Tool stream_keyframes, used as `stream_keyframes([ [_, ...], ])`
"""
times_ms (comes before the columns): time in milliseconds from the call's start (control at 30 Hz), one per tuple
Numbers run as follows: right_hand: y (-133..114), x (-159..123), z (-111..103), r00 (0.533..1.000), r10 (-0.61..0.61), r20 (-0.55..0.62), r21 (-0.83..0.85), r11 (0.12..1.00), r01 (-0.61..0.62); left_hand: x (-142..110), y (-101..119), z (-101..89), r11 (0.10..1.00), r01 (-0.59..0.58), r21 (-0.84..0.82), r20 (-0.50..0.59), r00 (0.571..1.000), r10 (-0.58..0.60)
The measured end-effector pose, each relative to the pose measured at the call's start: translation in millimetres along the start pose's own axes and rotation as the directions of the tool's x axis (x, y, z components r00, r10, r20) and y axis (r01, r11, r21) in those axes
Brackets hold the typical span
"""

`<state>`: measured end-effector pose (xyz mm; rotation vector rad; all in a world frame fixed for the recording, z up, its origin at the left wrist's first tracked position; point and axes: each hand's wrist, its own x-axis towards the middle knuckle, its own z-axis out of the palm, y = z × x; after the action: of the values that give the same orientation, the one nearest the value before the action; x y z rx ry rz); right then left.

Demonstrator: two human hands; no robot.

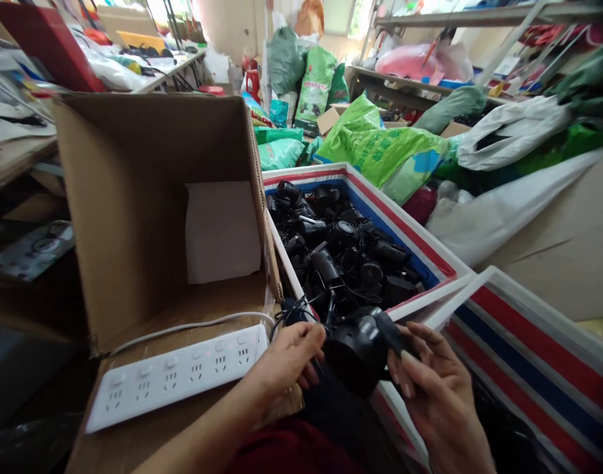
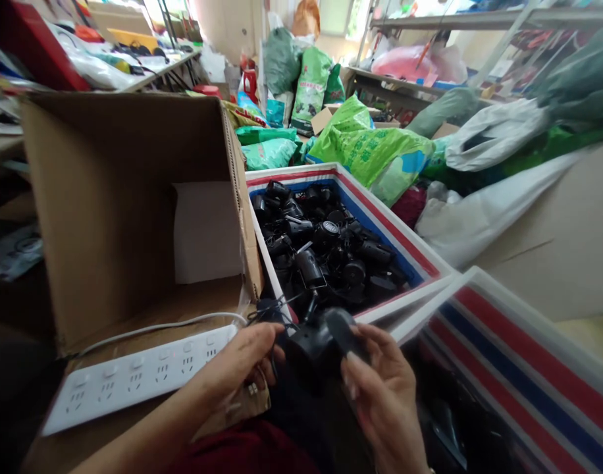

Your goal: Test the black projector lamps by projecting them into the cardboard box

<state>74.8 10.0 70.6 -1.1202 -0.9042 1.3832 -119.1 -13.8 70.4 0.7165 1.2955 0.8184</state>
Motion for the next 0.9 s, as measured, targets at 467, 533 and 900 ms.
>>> stream_keyframes([
  [467, 20, 35, -38, 0.974, 0.06, 0.219, -0.727, 0.676, 0.122, -28, 41, -2.1, 0.898, -0.27, -0.348, 0.186, 0.919, 0.349],
  [533, 29, 39, -17, 0.97, 0.034, 0.242, -0.637, 0.759, 0.132, -36, 48, -3.6, 0.874, -0.303, -0.38, 0.175, 0.904, 0.39],
  [900, 48, 60, 123, 0.763, -0.16, 0.626, -0.371, 0.8, 0.472, -115, 67, -59.2, 0.907, -0.39, -0.159, 0.015, 0.918, 0.397],
])
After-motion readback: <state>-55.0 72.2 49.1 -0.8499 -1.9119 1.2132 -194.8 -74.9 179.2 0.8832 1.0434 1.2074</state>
